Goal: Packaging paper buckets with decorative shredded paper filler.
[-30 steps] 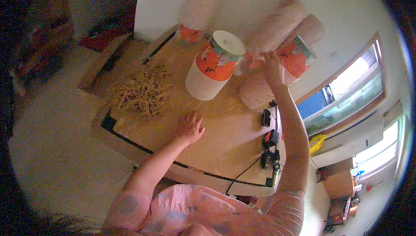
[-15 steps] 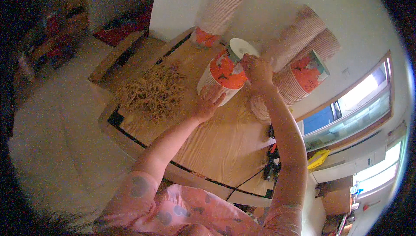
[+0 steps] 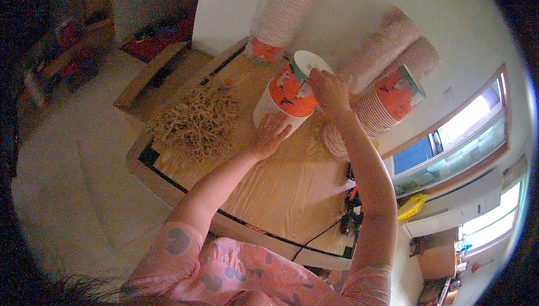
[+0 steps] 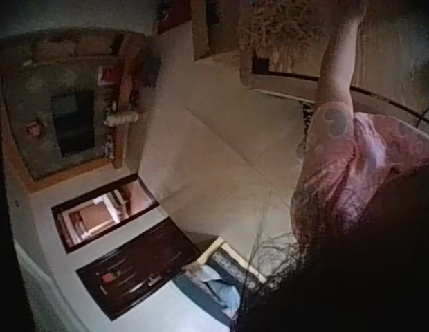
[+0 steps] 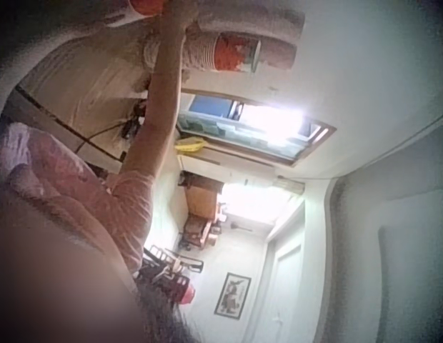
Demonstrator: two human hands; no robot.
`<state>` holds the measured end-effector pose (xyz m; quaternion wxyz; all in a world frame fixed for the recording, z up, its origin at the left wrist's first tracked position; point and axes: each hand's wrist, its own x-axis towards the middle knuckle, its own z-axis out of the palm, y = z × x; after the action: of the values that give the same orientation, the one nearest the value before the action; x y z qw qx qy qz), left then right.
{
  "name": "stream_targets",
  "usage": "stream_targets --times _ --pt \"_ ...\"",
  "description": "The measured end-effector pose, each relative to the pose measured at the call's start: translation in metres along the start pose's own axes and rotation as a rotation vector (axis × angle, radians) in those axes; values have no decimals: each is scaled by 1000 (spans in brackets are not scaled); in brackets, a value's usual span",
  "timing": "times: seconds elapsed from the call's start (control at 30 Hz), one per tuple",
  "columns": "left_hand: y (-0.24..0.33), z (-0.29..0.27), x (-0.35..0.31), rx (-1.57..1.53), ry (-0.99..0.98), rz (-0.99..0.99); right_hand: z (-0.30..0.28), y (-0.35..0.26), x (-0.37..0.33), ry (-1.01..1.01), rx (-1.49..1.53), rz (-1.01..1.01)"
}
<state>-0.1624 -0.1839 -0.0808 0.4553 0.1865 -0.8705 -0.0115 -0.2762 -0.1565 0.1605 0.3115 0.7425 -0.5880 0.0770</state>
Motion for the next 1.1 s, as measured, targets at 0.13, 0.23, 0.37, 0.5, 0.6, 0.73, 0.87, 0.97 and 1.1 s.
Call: stream_targets --times 0.13,0.23,0.37,0.5,0.6,0.73,0.87,0.97,1.1 --pt "3 -1 6 33 -14 -1 3 2 -2 29 35 3" --pt "3 -5 1 121 -15 27 1 -1 -1 0 53 22" --pt "4 -4 5 91 17 18 7 6 -2 1 52 13" --pt "10 -10 12 94 -92 -16 12 13 0 -61 141 89" --pt "14 -17 17 87 -157 -39 12 16 0 -114 203 118" --pt "17 -19 18 90 -171 -53 11 18 7 -153 259 141" --pt "26 -34 25 101 -263 -72 10 27 4 -154 247 140" --pt "25 -32 23 123 -280 -82 8 25 6 -136 296 143" --pt "23 -26 22 257 -233 -27 10 29 11 -157 281 196"
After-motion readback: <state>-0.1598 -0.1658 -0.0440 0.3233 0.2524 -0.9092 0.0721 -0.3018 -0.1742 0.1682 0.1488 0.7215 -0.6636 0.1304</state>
